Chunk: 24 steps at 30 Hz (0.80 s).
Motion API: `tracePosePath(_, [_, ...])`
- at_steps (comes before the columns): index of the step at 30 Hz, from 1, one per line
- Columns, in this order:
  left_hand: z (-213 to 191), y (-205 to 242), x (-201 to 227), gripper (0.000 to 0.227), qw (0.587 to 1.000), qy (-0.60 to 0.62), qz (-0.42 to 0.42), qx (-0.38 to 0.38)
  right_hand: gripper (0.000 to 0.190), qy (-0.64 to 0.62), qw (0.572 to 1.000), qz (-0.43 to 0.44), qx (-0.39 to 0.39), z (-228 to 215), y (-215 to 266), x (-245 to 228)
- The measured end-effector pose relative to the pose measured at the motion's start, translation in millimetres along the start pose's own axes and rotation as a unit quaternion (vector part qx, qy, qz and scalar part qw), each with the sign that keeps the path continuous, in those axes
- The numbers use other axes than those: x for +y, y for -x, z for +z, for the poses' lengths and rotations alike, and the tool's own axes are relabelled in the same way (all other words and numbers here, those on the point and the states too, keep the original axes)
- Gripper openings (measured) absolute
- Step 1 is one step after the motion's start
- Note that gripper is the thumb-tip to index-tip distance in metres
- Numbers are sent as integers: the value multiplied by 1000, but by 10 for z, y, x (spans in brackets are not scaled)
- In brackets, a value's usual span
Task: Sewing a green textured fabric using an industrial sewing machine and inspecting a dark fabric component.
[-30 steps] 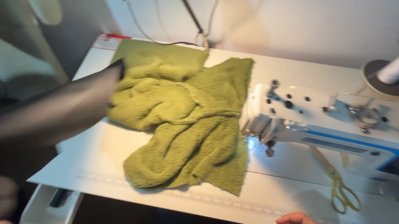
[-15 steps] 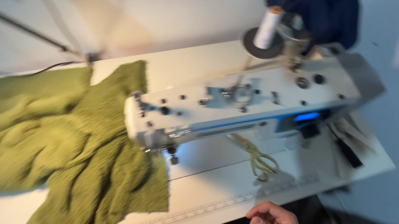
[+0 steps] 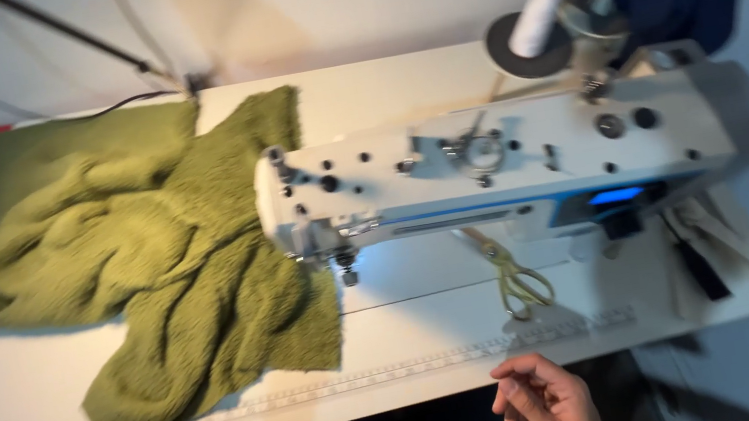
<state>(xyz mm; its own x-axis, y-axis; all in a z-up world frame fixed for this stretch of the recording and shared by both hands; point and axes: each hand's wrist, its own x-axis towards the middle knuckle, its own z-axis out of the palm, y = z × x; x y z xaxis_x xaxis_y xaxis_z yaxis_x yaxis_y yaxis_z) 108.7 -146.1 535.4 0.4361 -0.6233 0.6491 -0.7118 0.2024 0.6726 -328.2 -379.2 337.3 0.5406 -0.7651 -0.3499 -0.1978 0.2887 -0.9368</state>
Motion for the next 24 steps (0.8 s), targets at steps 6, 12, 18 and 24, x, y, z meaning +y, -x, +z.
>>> tracePosePath(6, [1139,-176,-526,25,996,-74,-9,-57,25,103,992,-43,-63,661,-209,-270])
tracePosePath(12, [1317,-381,-1312,48,976,-133,36,-169,34,376,861,-336,-62,1569,-418,-935])
tracePosePath(18, [1223,-393,-1337,58,935,-195,164,-248,42,457,796,-392,-62,1908,-499,-936])
tracePosePath(24, [1372,-28,-960,72,891,-124,221,-376,23,419,816,-398,-15,1896,-642,-710])
